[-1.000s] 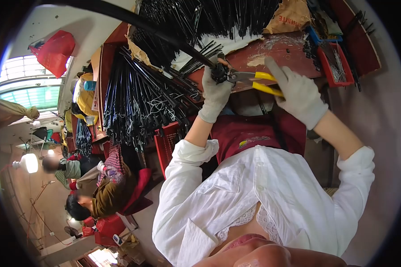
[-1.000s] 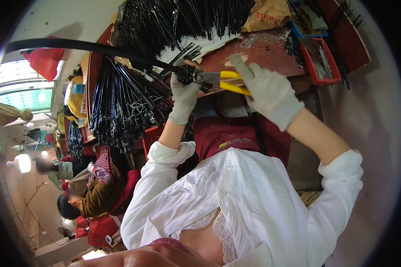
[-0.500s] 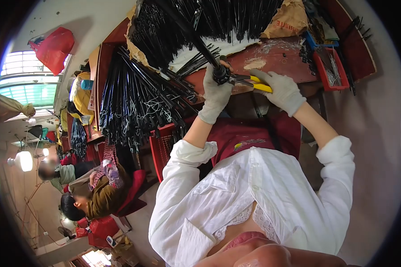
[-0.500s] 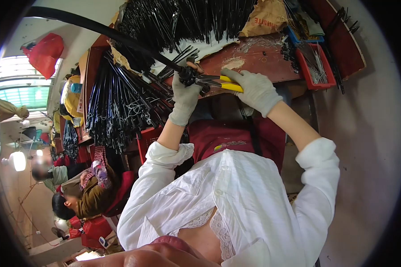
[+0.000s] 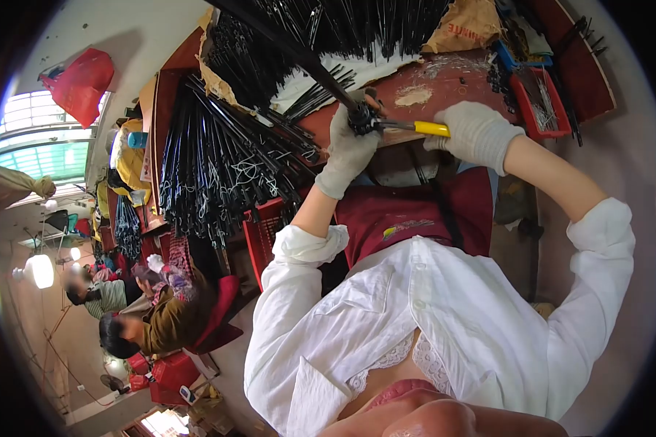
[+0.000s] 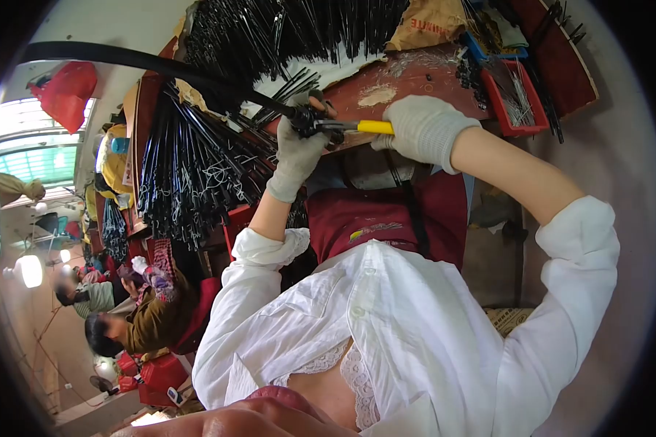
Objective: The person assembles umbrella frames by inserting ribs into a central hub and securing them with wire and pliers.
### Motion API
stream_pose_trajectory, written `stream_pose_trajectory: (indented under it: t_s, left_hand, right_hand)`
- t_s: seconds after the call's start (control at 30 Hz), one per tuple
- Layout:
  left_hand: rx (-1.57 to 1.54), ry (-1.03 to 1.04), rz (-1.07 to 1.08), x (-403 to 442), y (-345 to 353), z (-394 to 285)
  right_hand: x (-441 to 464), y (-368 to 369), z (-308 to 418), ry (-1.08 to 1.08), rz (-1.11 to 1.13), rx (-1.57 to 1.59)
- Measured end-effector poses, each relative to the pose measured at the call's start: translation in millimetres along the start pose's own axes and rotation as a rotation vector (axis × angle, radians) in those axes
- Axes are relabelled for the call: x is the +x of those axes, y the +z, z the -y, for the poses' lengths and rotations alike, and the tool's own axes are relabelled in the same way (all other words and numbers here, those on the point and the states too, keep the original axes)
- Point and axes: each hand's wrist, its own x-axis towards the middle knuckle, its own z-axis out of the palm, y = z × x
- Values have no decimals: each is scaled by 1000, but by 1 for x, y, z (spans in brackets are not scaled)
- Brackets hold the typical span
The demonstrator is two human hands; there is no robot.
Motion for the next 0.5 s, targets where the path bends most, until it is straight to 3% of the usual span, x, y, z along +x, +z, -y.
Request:
stream_pose_trajectory:
  t_s: [0.1,0.17,0.2,0.3,0.37,0.4,0.43,0.47,0.5]
  left_hand:
    - [-36,-15,-112,6,3,-13]
    - [50,-21,-278,10,-7,-16]
    - [63,82,-409,10,-13,-7]
    - [-219,154,-481,2,-19,-19]
    - [-343,154,-519,-8,-9,-33]
    - [-454,259,-540,-12,0,-39]
    - [-566,371,-558,-14,10,-45]
    - [-616,365,-571,-18,26,-50]
    - [-664,356,-585,-26,42,-53]
  right_hand:
    - [20,19,-15,14,-48,-56]
    - [49,55,-48,-22,-298,-118]
    - [56,66,-62,-7,-333,-133]
    - [72,95,-76,106,-438,-180]
    - [58,101,-59,-116,-624,-348]
    - [46,104,-44,-193,-543,-179]
    - [48,118,-35,-359,-519,309]
    - [40,126,-16,-320,-190,1192]
    - [33,126,-2,-275,40,1728]
